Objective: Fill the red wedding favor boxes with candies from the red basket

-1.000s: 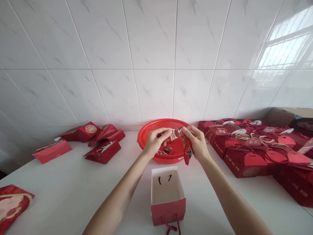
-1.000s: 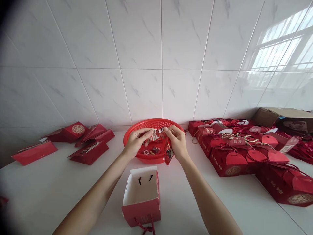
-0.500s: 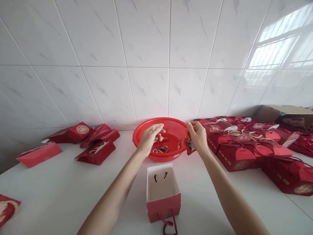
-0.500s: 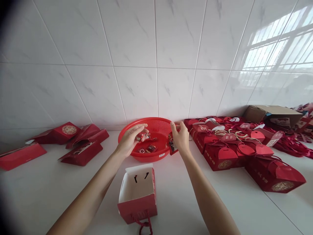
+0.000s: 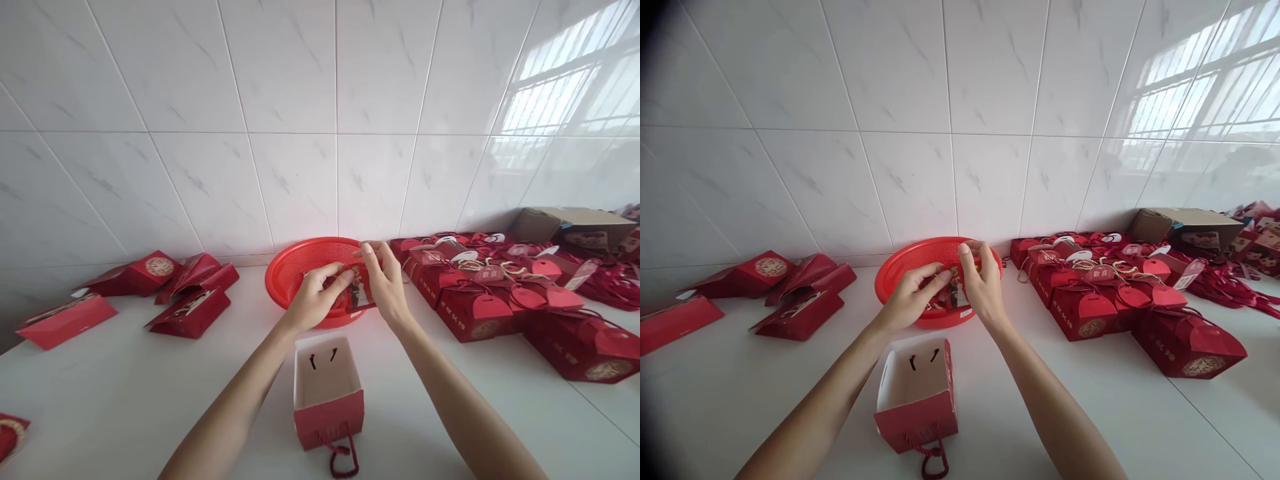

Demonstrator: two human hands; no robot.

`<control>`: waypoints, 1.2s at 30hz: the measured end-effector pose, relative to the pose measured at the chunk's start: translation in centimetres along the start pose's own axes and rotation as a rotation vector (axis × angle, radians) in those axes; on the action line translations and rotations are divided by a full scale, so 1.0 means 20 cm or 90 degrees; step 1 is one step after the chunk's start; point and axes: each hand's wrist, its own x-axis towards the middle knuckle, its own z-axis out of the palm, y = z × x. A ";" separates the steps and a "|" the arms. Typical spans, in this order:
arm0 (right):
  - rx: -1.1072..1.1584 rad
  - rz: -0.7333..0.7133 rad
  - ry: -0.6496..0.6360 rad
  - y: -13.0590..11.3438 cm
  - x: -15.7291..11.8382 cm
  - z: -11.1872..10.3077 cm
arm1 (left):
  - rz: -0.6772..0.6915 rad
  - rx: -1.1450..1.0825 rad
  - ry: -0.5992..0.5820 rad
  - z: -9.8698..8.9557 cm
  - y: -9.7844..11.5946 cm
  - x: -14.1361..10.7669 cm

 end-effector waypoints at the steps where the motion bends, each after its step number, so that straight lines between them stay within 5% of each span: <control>1: 0.011 0.004 -0.013 0.00 0.00 -0.01 | 0.000 -0.010 0.029 0.00 0.00 0.00; 6: 0.084 0.065 -0.224 0.00 0.02 -0.03 | 0.024 -0.058 0.174 -0.04 -0.01 0.02; 10: 0.144 0.077 -0.377 0.00 0.02 -0.03 | -0.004 -0.164 0.214 -0.08 0.02 0.02; 18: 0.165 0.075 -0.402 0.01 0.05 -0.08 | -0.092 -0.261 0.151 -0.12 0.05 0.02; 23: 0.170 0.102 -0.199 0.02 0.10 -0.14 | -0.104 -0.244 0.208 -0.16 0.03 0.03; 26: 0.188 0.111 -0.154 0.02 0.12 -0.17 | -0.128 -0.228 0.209 -0.17 0.01 0.04; 32: 0.086 0.064 -0.321 0.03 0.08 -0.13 | -0.101 -0.189 0.094 -0.11 -0.02 0.04; 36: 0.009 0.030 -0.384 0.07 0.07 -0.08 | -0.073 -0.103 0.115 -0.08 -0.03 0.03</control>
